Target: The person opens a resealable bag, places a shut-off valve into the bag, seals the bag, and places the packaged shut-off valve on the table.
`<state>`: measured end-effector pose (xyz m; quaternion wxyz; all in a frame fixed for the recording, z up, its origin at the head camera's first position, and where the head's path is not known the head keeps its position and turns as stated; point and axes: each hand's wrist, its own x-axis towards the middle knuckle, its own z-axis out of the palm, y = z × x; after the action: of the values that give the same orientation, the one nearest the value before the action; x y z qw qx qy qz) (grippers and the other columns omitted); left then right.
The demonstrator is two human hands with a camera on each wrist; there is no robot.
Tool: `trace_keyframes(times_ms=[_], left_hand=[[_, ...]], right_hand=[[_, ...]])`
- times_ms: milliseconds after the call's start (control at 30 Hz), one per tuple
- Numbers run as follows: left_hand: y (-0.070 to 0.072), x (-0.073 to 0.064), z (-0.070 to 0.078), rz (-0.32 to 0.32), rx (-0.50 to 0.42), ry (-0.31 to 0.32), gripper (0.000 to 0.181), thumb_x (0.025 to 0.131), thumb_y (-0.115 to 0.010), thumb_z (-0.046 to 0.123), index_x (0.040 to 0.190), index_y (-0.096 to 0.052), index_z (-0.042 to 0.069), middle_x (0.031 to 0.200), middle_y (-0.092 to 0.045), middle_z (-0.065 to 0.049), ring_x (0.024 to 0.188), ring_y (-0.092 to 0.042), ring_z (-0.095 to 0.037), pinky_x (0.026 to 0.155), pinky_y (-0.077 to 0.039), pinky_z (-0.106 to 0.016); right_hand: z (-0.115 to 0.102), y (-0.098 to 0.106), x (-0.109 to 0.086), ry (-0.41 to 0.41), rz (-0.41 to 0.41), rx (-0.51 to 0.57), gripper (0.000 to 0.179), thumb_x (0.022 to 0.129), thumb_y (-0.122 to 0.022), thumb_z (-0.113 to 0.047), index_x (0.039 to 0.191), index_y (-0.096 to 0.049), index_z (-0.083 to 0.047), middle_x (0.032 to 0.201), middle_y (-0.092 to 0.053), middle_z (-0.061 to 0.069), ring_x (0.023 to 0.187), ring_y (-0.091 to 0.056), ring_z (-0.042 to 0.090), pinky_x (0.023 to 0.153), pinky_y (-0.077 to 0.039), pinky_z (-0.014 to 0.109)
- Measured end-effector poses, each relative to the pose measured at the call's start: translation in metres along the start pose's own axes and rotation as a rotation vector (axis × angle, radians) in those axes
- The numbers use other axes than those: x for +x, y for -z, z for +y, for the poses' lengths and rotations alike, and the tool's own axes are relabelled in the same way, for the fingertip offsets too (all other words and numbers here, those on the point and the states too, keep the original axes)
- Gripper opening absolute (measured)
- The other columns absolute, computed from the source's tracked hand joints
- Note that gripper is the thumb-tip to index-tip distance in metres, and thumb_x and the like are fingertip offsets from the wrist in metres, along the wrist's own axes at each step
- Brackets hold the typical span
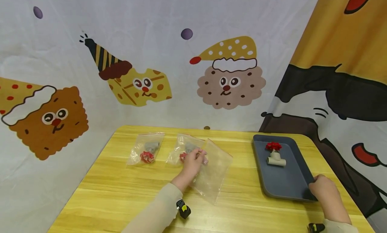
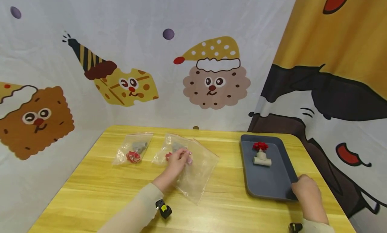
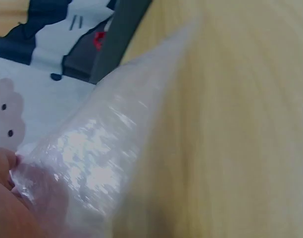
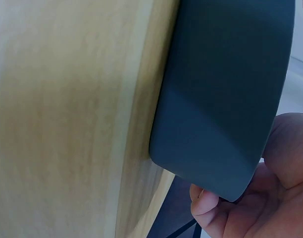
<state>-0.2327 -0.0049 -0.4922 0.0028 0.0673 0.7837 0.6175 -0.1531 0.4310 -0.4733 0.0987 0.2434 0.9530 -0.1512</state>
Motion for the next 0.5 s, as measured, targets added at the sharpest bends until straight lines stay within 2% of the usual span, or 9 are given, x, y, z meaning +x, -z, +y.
trace_keyframes(times_ms=[167,367,433,500], left_hand=[[0.015,0.001,0.011,-0.004,0.028,-0.056,0.023,0.099,-0.050,0.024,0.098,-0.065,0.006,0.090,-0.067,-0.008,0.071,-0.065,-0.014,0.066,-0.055,-0.025],[0.031,0.001,0.023,-0.015,0.021,-0.154,0.021,0.097,-0.052,0.009,0.114,-0.064,0.008,0.091,-0.066,-0.009,0.073,-0.065,-0.018,0.066,-0.056,-0.031],[0.036,0.001,0.026,-0.018,0.011,-0.169,0.021,0.095,-0.054,0.007,0.114,-0.064,0.008,0.089,-0.067,-0.010,0.075,-0.064,-0.018,0.065,-0.055,-0.028],[0.040,0.000,0.030,-0.021,-0.002,-0.150,0.018,0.095,-0.057,0.011,0.110,-0.065,0.008,0.088,-0.067,-0.009,0.075,-0.064,-0.017,0.064,-0.055,-0.025]], right_hand=[[0.000,0.001,0.002,0.008,-0.015,-0.005,0.042,0.081,-0.055,-0.009,0.109,-0.049,0.021,0.105,-0.053,0.039,0.093,-0.054,0.050,0.078,-0.047,0.055],[0.001,0.001,0.003,0.020,-0.019,-0.005,0.039,0.081,-0.054,-0.009,0.106,-0.051,0.020,0.102,-0.054,0.038,0.089,-0.056,0.046,0.076,-0.048,0.053],[0.001,0.001,0.003,0.023,-0.014,-0.004,0.038,0.080,-0.054,-0.009,0.105,-0.051,0.020,0.103,-0.054,0.038,0.090,-0.056,0.046,0.076,-0.048,0.053],[0.001,0.001,0.003,0.021,-0.015,-0.003,0.039,0.080,-0.054,-0.010,0.106,-0.051,0.020,0.104,-0.054,0.039,0.091,-0.055,0.047,0.076,-0.047,0.054]])
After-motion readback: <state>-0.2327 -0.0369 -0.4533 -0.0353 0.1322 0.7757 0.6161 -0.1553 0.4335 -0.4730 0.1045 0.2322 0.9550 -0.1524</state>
